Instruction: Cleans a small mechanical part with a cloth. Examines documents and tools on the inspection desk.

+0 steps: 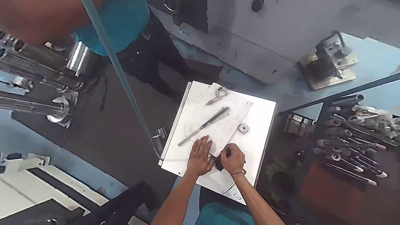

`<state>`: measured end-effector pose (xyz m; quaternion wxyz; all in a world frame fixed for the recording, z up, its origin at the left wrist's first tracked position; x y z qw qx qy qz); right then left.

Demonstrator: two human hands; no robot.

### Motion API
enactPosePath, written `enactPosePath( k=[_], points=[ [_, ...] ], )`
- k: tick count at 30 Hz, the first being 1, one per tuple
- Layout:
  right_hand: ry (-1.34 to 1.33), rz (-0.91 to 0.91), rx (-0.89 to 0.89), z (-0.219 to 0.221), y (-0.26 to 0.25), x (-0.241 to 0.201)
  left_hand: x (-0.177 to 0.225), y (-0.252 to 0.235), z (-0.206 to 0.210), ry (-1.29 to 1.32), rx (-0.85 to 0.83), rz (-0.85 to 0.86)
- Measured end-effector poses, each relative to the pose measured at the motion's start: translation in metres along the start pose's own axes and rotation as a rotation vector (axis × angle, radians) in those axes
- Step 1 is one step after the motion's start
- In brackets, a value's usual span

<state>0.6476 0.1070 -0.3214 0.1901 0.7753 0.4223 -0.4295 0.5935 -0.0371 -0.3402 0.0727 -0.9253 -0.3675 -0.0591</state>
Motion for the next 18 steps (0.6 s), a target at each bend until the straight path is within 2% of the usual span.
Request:
enactPosePath(
  k=[18],
  points=[
    [0.015, 0.007, 0.002, 0.0000, 0.0003, -0.0027, -0.0005, -0.0023, -0.0022, 0.009, 0.000, -0.007]
  ],
)
Point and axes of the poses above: each hand's wrist, its own y-axis away from the middle knuckle, its own z-axis out of the palm, x = y × z, the point moved 10 cm from there along -y, towards the middle knuckle, and after that the axes turned 13 degrees about -y, right-handed, at the moved point
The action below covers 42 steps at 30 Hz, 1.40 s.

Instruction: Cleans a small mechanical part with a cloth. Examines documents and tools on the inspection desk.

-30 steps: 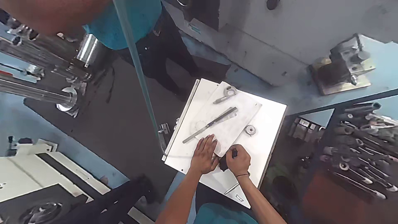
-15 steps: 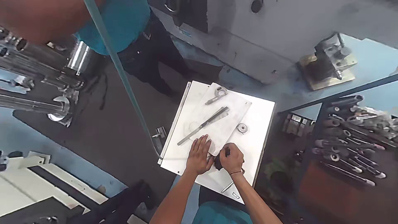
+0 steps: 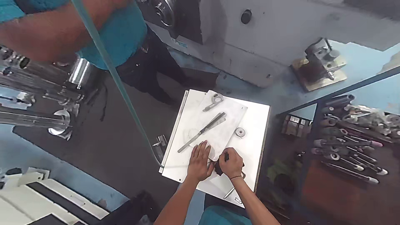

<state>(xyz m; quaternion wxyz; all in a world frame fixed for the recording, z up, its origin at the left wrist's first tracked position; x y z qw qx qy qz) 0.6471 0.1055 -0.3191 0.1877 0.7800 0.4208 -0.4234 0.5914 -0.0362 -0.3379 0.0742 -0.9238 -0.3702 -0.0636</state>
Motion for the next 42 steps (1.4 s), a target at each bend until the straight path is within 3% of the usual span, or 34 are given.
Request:
enactPosePath(
  k=[42],
  points=[
    [-0.024, -0.061, 0.005, -0.0027, 0.0025, -0.0067, -0.0017, 0.0013, -0.0028, 0.031, -0.001, -0.008]
  ],
)
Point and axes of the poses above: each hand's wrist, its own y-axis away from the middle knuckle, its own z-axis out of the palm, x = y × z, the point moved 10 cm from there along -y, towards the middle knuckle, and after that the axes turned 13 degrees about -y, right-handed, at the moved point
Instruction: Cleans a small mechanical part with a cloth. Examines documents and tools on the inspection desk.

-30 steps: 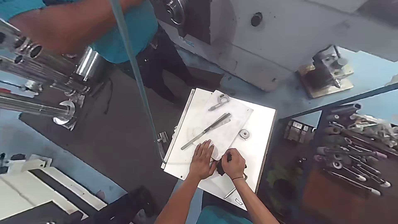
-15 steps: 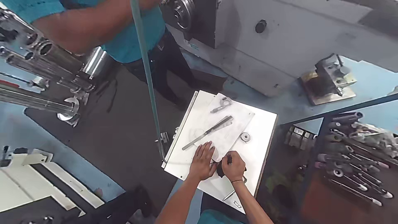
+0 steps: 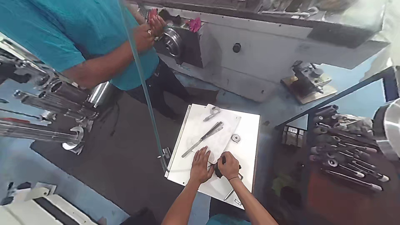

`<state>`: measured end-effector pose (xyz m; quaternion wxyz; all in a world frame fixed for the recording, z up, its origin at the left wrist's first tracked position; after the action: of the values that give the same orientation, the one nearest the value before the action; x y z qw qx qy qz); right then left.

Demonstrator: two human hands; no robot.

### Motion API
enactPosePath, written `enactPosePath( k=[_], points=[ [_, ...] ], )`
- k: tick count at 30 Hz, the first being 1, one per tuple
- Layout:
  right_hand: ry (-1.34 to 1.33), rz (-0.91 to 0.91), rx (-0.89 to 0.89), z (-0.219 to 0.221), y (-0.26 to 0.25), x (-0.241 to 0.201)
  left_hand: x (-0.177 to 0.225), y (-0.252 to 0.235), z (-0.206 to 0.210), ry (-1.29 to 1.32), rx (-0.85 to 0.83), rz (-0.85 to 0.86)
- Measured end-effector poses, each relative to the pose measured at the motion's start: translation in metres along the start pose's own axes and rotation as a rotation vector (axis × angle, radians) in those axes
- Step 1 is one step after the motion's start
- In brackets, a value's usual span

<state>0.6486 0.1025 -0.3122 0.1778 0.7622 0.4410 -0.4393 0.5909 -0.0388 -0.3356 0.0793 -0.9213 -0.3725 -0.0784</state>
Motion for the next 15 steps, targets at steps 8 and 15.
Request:
enactPosePath(
  k=[8, 15],
  points=[
    [-0.158, 0.390, -0.285, 0.003, -0.011, 0.026, 0.002, 0.000, -0.001, -0.024, 0.021, -0.004],
    [-0.779, 0.538, -0.088, -0.027, -0.004, 0.039, 0.003, 0.000, 0.000, -0.037, -0.035, -0.010]
  ],
)
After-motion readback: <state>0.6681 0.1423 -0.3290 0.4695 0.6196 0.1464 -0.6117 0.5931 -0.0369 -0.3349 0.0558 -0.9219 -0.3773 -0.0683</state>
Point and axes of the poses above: each hand's wrist, its own y-axis away from the middle knuckle, its own z-axis out of the palm, x = y × z, the point moved 10 cm from there along -y, towards the middle knuckle, and after that the axes turned 13 degrees about -y, right-handed, at the moved point
